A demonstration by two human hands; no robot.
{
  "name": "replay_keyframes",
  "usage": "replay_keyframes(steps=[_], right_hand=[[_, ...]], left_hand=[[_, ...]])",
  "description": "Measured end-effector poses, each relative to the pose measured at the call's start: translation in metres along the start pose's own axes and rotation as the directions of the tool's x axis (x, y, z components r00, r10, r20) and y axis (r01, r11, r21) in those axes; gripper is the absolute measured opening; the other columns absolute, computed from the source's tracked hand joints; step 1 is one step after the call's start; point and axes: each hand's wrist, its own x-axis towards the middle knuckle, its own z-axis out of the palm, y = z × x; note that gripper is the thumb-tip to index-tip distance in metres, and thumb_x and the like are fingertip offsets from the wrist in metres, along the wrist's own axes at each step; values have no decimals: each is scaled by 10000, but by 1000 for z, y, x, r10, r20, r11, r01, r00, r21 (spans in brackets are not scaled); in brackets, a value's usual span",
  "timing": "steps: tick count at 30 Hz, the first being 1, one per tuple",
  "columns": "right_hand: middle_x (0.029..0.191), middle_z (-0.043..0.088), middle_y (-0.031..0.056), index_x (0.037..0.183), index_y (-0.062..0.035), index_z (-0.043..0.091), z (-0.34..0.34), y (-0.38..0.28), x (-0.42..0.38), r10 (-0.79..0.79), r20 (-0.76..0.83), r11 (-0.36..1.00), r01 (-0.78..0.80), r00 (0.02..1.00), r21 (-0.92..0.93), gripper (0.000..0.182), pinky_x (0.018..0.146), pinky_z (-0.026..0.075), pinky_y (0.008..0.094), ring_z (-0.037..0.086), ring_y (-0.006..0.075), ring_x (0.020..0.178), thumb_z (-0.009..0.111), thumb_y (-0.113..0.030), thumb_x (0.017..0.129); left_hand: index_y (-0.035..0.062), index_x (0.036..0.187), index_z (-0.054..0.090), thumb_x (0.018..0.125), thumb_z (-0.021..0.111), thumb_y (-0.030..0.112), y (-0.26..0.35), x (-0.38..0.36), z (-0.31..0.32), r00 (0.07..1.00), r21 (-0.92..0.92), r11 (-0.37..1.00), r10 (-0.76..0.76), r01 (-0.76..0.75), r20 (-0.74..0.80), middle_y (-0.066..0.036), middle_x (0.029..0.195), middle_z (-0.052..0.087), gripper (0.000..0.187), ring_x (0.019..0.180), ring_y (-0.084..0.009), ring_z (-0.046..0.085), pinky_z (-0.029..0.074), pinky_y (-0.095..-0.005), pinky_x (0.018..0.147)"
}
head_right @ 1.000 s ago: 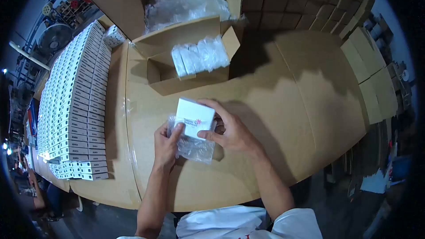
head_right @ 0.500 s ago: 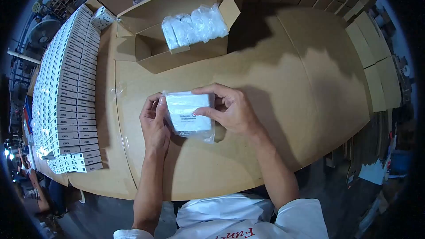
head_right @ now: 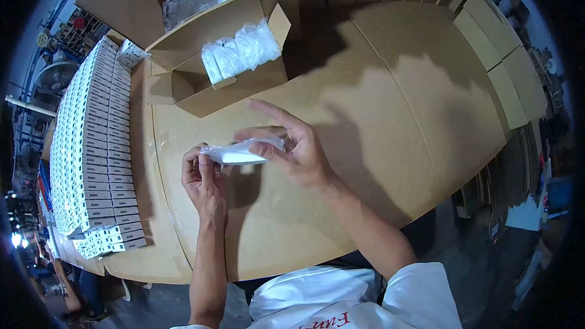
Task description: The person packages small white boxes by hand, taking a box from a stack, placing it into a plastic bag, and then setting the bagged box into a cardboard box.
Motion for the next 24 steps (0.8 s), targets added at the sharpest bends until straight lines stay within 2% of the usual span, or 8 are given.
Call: replay_keyframes(steps=[4,7,8,11,15,16,21,24], right_hand=[[1095,694,84,1344,-32,547,-8,10,-1,45,33,957,-34,998,-288,538,905,522,287,647,135,985,764,-95,856],[1058,693,59,1275,-11,606,-17,21,2,132,49,953,-113,990,-280,453,887,525,284,630,112,958,758,-65,851],[1045,701,47,1179,-19,675,-19,24,4,147,66,968,-130,987,-216,342,859,531,279,624,97,937,751,-38,846],[1012,710,35,1121,-42,713,-22,21,6,128,165,957,-78,978,-281,291,833,530,268,624,93,921,740,-1,834],[1004,734,77,1082,-52,740,-29,19,7,16,280,931,87,960,-354,291,757,509,256,630,92,872,707,55,813],[1016,734,91,1059,-40,739,-30,16,5,31,269,920,78,963,-385,264,745,505,255,629,93,865,704,56,816],[939,724,112,860,28,685,-22,4,-5,50,140,878,23,989,-478,22,698,497,252,612,82,813,699,31,844],[896,710,86,790,-39,548,-19,6,-6,100,55,887,-64,993,-457,166,890,508,330,680,191,996,684,12,872]], left_hand=[[74,1063,571,1010,574,151,1,1,-1,993,-185,980,-92,76,-80,-2,935,603,94,777,-54,546,457,-206,657],[87,1056,568,1010,578,176,-2,3,-16,989,-374,917,-104,138,109,6,962,598,101,821,-55,553,469,-212,703],[84,1113,567,969,646,186,-5,3,-18,990,-278,951,-137,137,19,-22,1018,598,194,907,-88,571,483,-250,795],[59,1239,541,863,748,88,13,6,-4,978,16,1000,-2,-2,209,-78,1114,595,430,973,-139,586,475,-270,845],[15,949,699,776,793,27,8,7,-16,944,127,992,-48,6,326,-101,1056,627,197,991,-166,592,466,-307,860],[1,752,682,770,792,13,16,6,-13,951,163,986,-75,26,301,-104,1003,638,112,932,-157,600,472,-295,808],[29,678,534,798,778,18,28,2,-11,951,274,959,-22,-67,309,-80,931,620,272,805,-109,554,452,-250,706],[75,720,416,849,740,16,22,-4,1,983,126,991,-73,53,165,-48,872,569,354,775,-80,502,440,-246,694]])
